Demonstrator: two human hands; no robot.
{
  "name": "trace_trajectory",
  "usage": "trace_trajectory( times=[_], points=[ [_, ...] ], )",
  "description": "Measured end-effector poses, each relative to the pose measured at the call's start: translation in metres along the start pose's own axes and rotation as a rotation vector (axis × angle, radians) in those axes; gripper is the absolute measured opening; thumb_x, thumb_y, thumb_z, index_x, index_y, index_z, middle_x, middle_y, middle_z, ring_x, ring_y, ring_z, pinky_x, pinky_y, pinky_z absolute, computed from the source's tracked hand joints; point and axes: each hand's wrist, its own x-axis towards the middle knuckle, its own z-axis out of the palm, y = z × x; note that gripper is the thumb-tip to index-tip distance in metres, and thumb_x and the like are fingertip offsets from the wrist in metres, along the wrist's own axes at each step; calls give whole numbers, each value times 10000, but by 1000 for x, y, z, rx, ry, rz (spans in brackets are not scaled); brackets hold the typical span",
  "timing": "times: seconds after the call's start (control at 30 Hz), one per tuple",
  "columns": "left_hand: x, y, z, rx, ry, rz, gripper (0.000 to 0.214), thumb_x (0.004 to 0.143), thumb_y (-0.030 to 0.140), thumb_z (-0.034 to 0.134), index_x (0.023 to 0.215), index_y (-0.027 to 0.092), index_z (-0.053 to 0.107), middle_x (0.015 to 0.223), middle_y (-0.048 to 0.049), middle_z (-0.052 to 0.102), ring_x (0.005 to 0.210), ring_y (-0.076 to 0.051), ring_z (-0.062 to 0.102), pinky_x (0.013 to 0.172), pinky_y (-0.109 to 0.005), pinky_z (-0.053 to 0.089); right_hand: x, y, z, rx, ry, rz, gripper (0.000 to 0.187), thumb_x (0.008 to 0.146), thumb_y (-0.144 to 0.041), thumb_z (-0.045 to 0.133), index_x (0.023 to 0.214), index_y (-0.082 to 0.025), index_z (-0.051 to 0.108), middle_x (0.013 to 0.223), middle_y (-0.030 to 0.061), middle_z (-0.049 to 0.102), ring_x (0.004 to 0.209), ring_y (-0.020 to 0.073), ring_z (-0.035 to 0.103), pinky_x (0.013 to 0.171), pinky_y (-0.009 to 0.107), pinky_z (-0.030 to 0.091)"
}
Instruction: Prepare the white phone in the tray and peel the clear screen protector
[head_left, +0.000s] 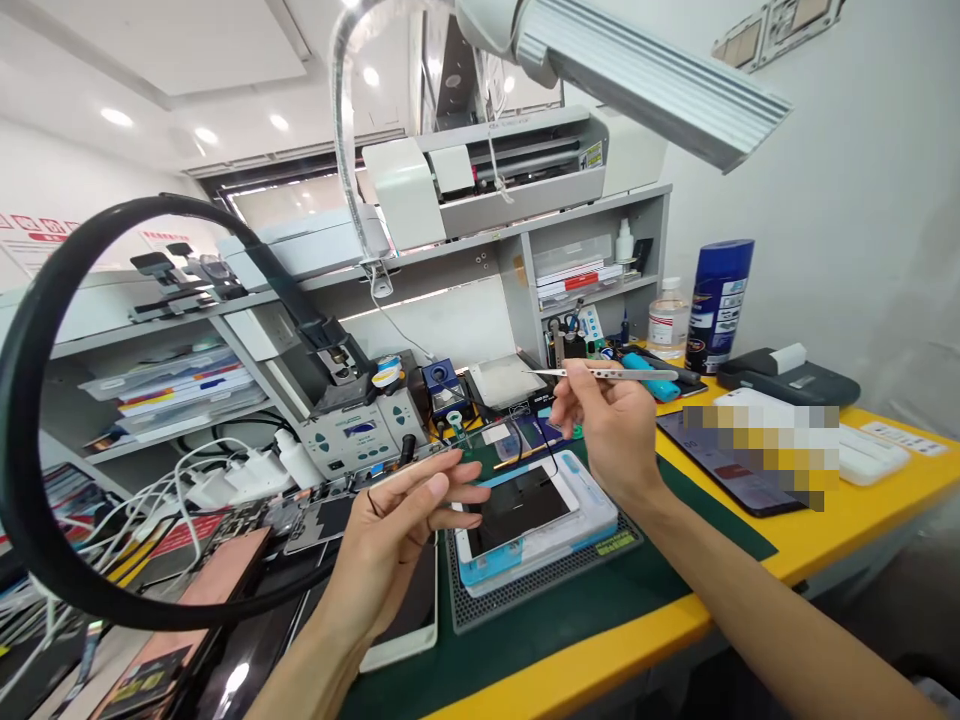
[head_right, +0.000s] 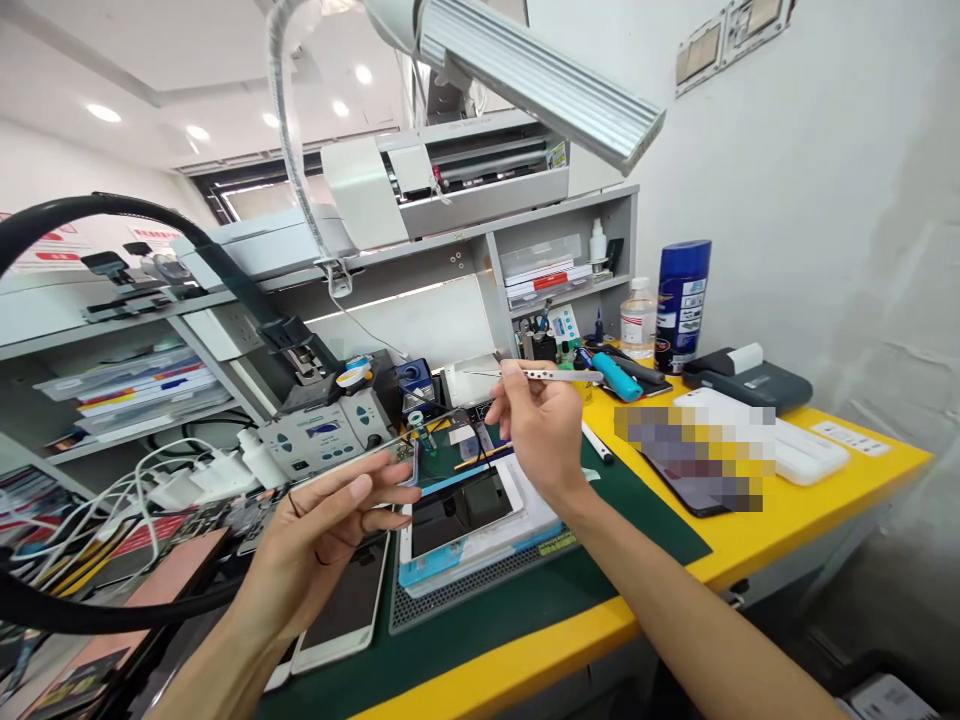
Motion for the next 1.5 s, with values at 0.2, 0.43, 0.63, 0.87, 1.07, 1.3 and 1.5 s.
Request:
trace_trajectory(
  times=[0.2,0.43,0.63,0.87,1.07,1.3,1.5],
  points=[
    [0,-4,-10,20,40,28,267,817,269,761,1045,132,782,1046,-162,771,867,-287,754,712,-353,636,4,-15,-7,189,-70,188,188,813,-271,739,727,-159,616,570,-18,614,419,126,579,320,200,410],
    [-8,-9,-15,32,74,73,237,829,278,751,1030,159,792,1018,-140,778,857,-282,749,705,-346,635,-6,-28,-7,263,-225,303,274,791,-195,725,595,-179,535,505,-45,594,306,100,516,251,162,369],
    [-12,-17,-16,57,97,73,247,807,304,773,1016,177,803,1011,-143,781,839,-302,748,719,-383,632,-12,-34,-7,218,-311,256,86,852,-268,723,893,-193,731,646,8,708,431,152,651,311,199,493],
    [-15,-17,-17,62,97,51,243,820,318,759,1012,177,807,1027,-152,776,840,-295,744,749,-390,625,-16,-29,-14,87,-342,169,104,839,-288,769,923,-235,741,754,44,769,635,243,755,471,326,623],
    [-16,-17,-17,74,109,51,243,801,313,776,1006,186,808,1006,-140,779,835,-294,743,752,-393,624,-21,-34,-14,127,-338,191,91,871,-262,697,794,-222,671,571,12,697,443,201,664,387,303,560],
    [-19,-18,-10,108,174,88,241,770,333,800,978,211,814,970,-115,788,794,-286,744,699,-378,631,-25,-33,-12,83,-353,226,80,860,-278,710,855,-242,638,654,28,742,528,249,709,433,371,596],
    [-23,-23,-2,171,257,184,232,751,339,813,962,243,823,938,-99,796,828,-312,758,789,-400,625,-56,-37,11,67,-294,345,168,860,-291,719,776,-236,584,680,38,754,527,230,709,467,346,601]
  ],
)
